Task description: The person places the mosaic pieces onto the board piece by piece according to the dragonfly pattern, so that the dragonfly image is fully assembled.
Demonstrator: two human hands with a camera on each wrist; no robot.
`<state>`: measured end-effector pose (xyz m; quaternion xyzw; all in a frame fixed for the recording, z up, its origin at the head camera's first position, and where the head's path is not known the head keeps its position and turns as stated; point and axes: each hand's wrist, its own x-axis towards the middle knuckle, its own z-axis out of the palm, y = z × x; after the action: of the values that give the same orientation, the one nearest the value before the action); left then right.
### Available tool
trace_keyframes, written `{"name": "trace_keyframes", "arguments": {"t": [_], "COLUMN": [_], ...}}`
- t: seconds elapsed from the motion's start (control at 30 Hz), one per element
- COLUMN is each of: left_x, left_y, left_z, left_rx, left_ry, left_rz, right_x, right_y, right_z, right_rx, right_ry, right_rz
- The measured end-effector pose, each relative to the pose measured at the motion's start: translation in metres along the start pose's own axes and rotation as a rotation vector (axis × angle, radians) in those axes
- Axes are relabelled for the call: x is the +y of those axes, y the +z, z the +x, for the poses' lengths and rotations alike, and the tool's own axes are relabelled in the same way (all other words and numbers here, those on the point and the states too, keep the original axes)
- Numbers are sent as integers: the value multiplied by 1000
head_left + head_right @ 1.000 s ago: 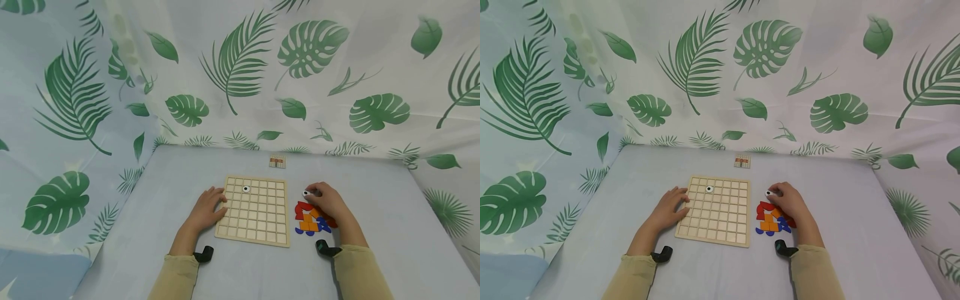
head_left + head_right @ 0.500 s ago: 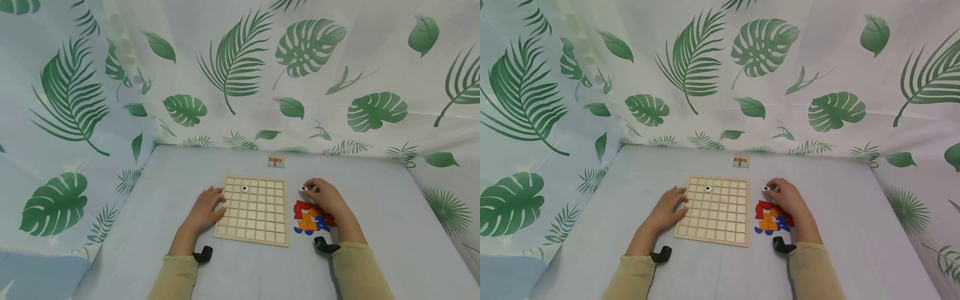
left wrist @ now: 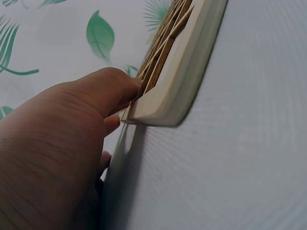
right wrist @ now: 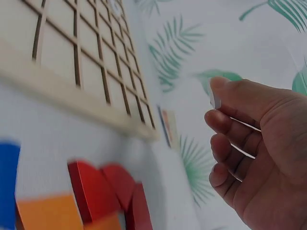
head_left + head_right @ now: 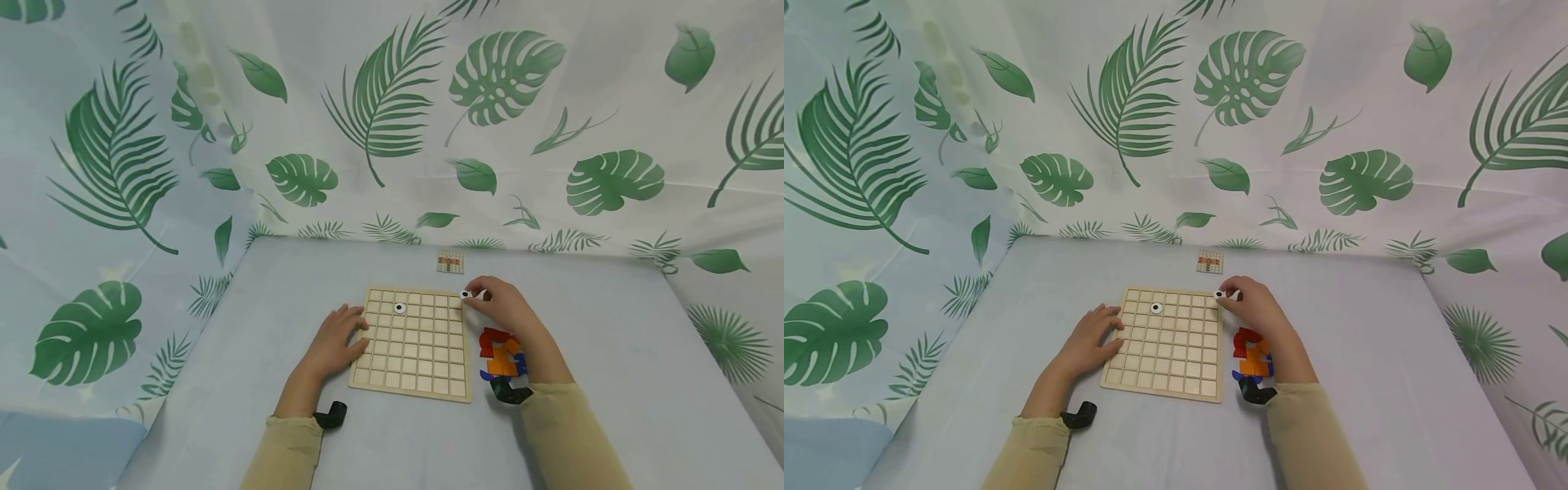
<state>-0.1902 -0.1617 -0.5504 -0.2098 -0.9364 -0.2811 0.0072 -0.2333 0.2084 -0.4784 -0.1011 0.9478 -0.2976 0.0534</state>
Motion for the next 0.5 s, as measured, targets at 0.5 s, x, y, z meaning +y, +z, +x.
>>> {"name": "trace_keyframes", "arguments": {"t": [0.5], "left_x": [-3], "left_y": [2], "left_z": [0], "left_rx": [3], "left_ry": [-7], "left_rz": [3], "right_x": [-34], "right_y": [29], "right_z": [15], "right_rx": [-73], "right_ry": [-62], "right_rz": [65]}}
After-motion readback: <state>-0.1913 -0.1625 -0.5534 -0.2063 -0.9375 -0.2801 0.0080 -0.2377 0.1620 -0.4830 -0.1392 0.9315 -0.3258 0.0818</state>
